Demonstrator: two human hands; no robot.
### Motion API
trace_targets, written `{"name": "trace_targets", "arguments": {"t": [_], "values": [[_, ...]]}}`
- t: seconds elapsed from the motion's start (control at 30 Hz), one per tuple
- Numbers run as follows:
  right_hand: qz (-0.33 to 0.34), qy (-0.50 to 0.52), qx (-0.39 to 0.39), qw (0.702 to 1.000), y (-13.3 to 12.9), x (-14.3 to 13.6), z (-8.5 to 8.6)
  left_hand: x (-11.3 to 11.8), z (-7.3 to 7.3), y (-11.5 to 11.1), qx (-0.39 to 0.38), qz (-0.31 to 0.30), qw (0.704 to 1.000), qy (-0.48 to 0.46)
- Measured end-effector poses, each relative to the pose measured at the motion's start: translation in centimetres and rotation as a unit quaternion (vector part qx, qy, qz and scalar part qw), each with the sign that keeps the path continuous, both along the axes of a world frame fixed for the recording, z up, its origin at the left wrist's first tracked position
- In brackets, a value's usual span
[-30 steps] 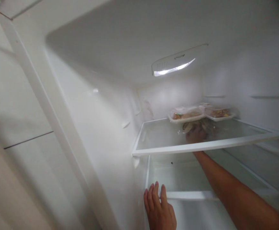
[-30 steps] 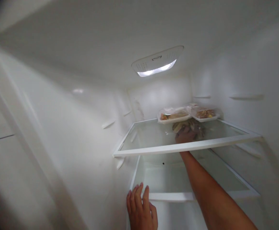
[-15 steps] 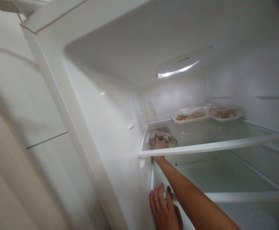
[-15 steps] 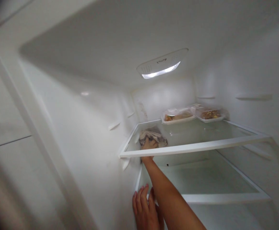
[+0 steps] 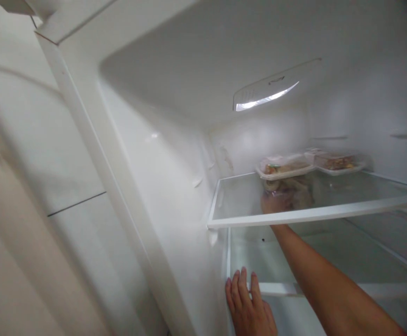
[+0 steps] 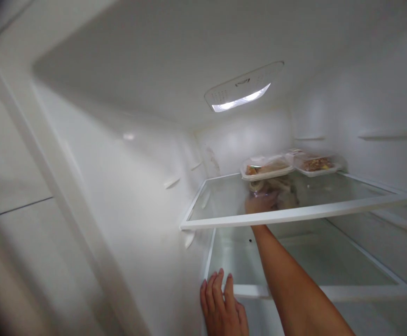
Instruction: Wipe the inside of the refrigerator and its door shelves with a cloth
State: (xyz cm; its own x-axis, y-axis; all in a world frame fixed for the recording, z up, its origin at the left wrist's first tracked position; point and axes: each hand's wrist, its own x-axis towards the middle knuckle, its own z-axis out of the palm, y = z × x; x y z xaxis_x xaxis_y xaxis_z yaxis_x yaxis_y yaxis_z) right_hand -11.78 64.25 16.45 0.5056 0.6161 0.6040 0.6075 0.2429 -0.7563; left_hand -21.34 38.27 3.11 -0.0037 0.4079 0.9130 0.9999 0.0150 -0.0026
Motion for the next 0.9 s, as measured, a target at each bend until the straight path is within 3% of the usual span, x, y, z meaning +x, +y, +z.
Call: {"name": "trace_targets", "arguments": {"t": [0.1,0.27,0.4,0.57,0.7,0.9], "values": [[-0.041,0.098,-0.035,0.994,-0.2,0.4,-1.0,0.1,0.0,0.0,0.005,-0.007,1.0,-0.007],[0.054,0.161,-0.091,0.981,-1.8,-1.8,0.1,0.2,-0.2,0.1,-0.006,-0.024,0.999,-0.034],[0.195,0.168,-0.072,0.964,-3.0,-5.2,1.8,-0.2,-0.7,0.3,0.007,-0.022,0.999,-0.026],[0.425,0.165,-0.016,0.89,-5.0,-8.1,4.2,-0.5,-0.5,0.3,0.002,-0.005,1.0,-0.002],[0.521,0.133,-0.02,0.843,-8.1,-6.9,4.0,-0.5,0.5,-0.4,-0.036,0.025,0.998,0.035],[0.563,0.031,-0.076,0.823,-14.5,-4.3,2.7,-0.3,2.5,-2.0,-0.119,0.063,0.988,0.069]]}}
